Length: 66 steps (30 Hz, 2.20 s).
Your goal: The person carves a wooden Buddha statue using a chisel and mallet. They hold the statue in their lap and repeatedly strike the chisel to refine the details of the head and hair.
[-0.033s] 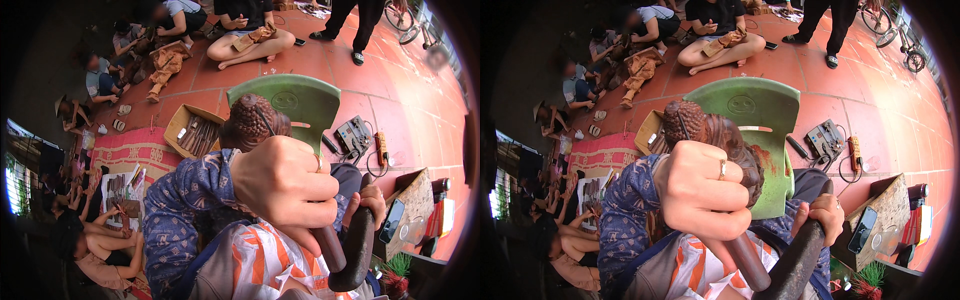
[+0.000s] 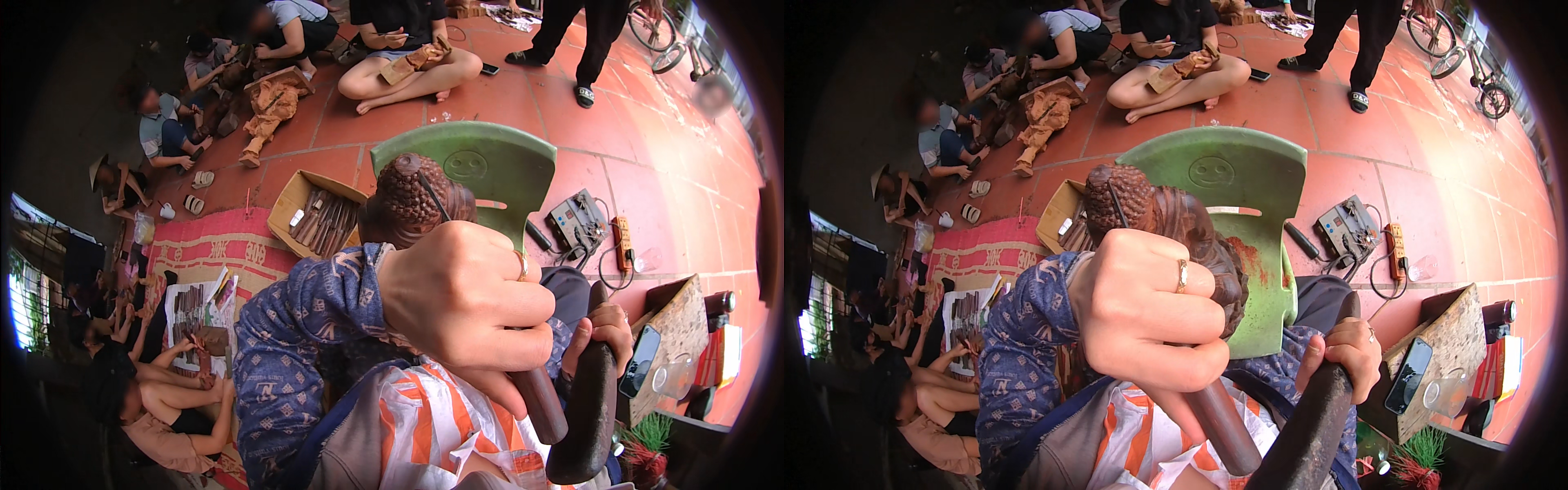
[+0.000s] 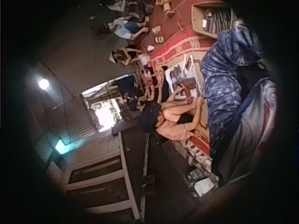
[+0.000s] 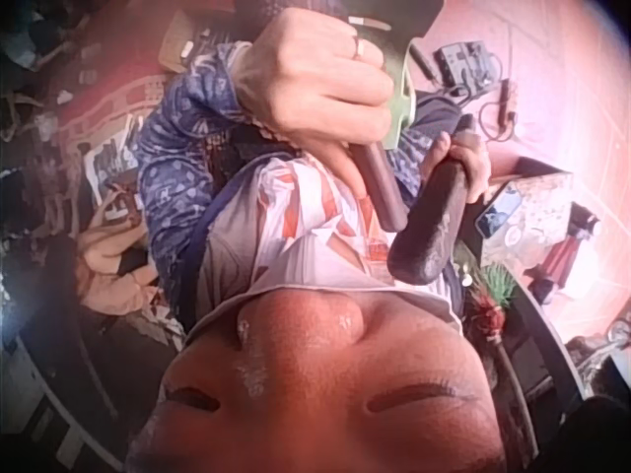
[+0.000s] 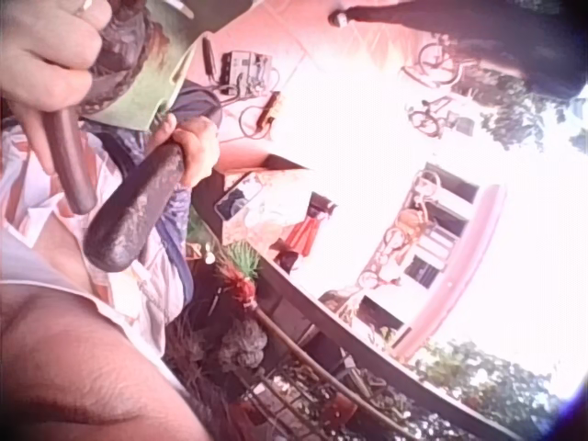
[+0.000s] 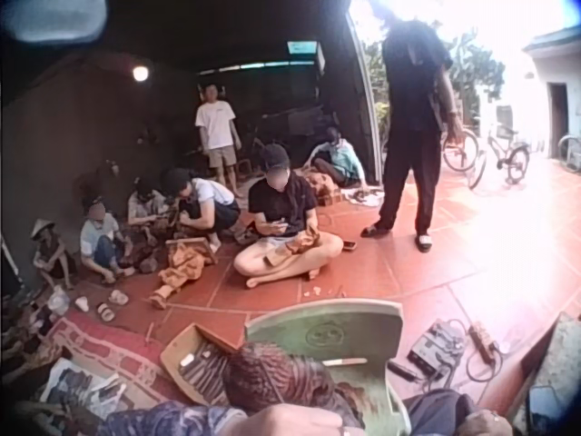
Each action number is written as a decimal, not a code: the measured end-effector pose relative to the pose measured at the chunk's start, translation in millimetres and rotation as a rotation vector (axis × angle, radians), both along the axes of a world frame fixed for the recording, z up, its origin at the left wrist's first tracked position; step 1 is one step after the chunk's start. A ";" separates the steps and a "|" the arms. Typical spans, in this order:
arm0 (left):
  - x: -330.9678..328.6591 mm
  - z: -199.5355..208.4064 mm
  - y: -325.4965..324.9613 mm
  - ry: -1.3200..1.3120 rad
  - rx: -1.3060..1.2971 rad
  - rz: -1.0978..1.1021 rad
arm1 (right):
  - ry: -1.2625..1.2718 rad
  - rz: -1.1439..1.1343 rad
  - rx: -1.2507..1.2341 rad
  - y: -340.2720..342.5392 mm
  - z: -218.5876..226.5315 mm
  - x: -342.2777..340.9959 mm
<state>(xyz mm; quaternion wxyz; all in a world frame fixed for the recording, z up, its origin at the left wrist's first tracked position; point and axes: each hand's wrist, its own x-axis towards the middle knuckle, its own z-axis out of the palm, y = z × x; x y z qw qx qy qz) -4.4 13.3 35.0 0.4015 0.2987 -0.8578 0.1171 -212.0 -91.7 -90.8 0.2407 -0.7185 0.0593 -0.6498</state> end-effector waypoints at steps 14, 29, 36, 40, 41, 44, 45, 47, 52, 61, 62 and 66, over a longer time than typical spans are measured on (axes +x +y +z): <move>-14.3 2.2 7.8 -0.154 -0.166 0.090 | 0.068 0.023 0.162 -3.4 -6.4 -14.3; -41.5 -16.2 1.9 -0.045 0.268 0.521 | 0.140 0.398 0.920 17.5 -72.4 1.5; -41.7 -39.1 16.1 0.020 0.446 0.512 | 0.446 0.266 0.917 9.8 -74.9 6.4; -38.0 -31.4 5.3 -0.131 0.298 0.533 | 0.356 0.376 0.867 9.5 -95.8 5.2; -37.9 -29.3 2.8 -0.156 0.268 0.538 | 0.337 0.394 0.892 11.7 -95.7 1.4; -38.2 -24.4 -2.3 -0.206 0.191 0.563 | 0.277 0.464 0.920 21.3 -69.2 -0.9; -39.4 -24.4 -3.0 -0.210 0.170 0.575 | 0.233 0.448 0.913 23.0 -70.5 -0.8; -38.8 -22.8 -8.2 -0.204 0.128 0.581 | 0.155 0.390 0.895 26.5 -67.8 0.1; -39.4 -15.2 -15.2 -0.227 0.090 0.613 | 0.139 0.343 0.876 25.4 -56.4 2.5; -35.8 -14.2 -14.6 -0.234 0.136 0.549 | 0.162 0.432 0.903 23.7 -55.6 1.4; -35.1 -15.1 -14.1 -0.219 0.124 0.524 | 0.215 0.413 0.846 22.9 -59.3 0.3; -30.5 -14.4 -15.0 -0.198 0.092 0.430 | 0.388 0.416 0.844 21.6 -59.7 -2.8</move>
